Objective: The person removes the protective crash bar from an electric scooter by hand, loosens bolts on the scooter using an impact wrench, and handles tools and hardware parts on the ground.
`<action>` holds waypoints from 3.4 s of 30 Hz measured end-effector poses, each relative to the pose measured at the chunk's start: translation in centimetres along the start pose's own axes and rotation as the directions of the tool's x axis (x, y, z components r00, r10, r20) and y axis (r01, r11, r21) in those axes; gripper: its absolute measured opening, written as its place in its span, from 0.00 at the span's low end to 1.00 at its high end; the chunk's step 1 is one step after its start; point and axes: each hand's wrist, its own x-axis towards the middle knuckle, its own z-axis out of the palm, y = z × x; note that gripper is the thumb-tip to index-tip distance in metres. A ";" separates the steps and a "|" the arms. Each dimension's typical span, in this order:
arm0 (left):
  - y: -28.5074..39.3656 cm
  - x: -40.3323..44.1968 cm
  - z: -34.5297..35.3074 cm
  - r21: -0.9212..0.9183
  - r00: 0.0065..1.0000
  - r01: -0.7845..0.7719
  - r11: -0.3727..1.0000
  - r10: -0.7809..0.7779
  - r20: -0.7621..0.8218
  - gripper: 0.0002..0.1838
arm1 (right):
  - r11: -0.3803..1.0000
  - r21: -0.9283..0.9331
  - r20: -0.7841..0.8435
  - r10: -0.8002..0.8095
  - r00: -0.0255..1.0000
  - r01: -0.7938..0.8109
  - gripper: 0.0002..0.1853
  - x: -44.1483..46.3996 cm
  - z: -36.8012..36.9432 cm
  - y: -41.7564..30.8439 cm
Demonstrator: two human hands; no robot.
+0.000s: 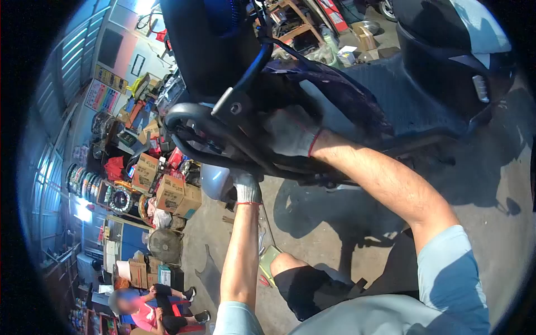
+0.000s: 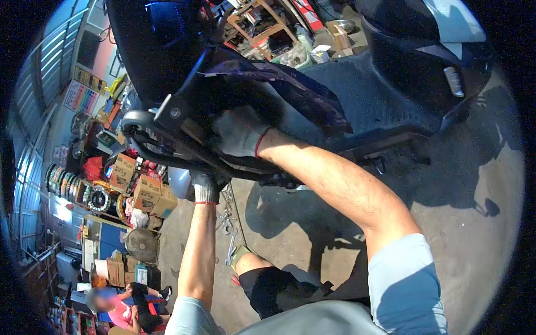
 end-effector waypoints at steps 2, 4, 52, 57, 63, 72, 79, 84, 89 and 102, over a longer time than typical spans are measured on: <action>-1.1 0.0 -0.6 -0.070 0.999 -0.043 0.997 0.042 -0.013 0.14 | 1.000 -0.003 0.056 0.021 0.998 -0.021 0.15 -0.4 1.1 0.5; -1.9 0.4 -1.1 -0.170 0.993 0.063 0.983 -0.044 0.112 0.14 | 0.947 0.301 -0.226 -0.047 0.973 0.115 0.15 -1.3 2.2 1.3; 0.9 -4.8 1.6 0.028 0.991 0.053 0.998 -0.056 0.122 0.24 | 0.885 0.330 0.006 0.346 0.938 -0.329 0.18 -13.7 5.7 15.1; 0.1 -4.3 0.5 0.082 0.999 0.013 0.997 -0.017 0.039 0.22 | 0.920 0.303 -0.145 0.301 0.943 -0.247 0.17 -14.1 7.0 15.4; 0.3 -4.4 1.0 0.060 1.000 0.003 0.998 -0.004 0.019 0.22 | 0.994 -0.102 -0.211 0.024 0.977 -0.047 0.17 -14.6 7.7 16.0; -2.0 -4.2 -1.2 -0.002 0.997 0.079 0.997 -0.079 -0.024 0.22 | 0.950 0.219 -0.093 0.246 0.965 -0.221 0.13 -13.0 4.3 14.6; -2.6 -2.6 -0.7 0.601 0.947 -0.250 0.759 0.320 -0.010 0.15 | 0.958 0.081 -0.190 0.287 0.939 -0.276 0.17 -11.9 4.9 12.0; 0.3 -2.2 0.6 0.701 0.966 -0.227 0.676 0.250 0.071 0.14 | 0.994 0.104 -0.494 0.068 0.867 -0.018 0.09 -7.3 0.7 0.8; -0.1 -2.4 1.0 0.468 0.926 -0.305 0.829 0.373 -0.058 0.16 | 0.974 -0.223 -0.183 -0.012 0.983 -0.030 0.11 -2.2 -1.5 -3.3; -2.8 -1.2 1.3 0.056 0.980 -0.105 0.993 0.112 -0.162 0.47 | 0.922 -0.386 0.039 -0.008 0.999 0.023 0.11 1.2 -2.6 -5.3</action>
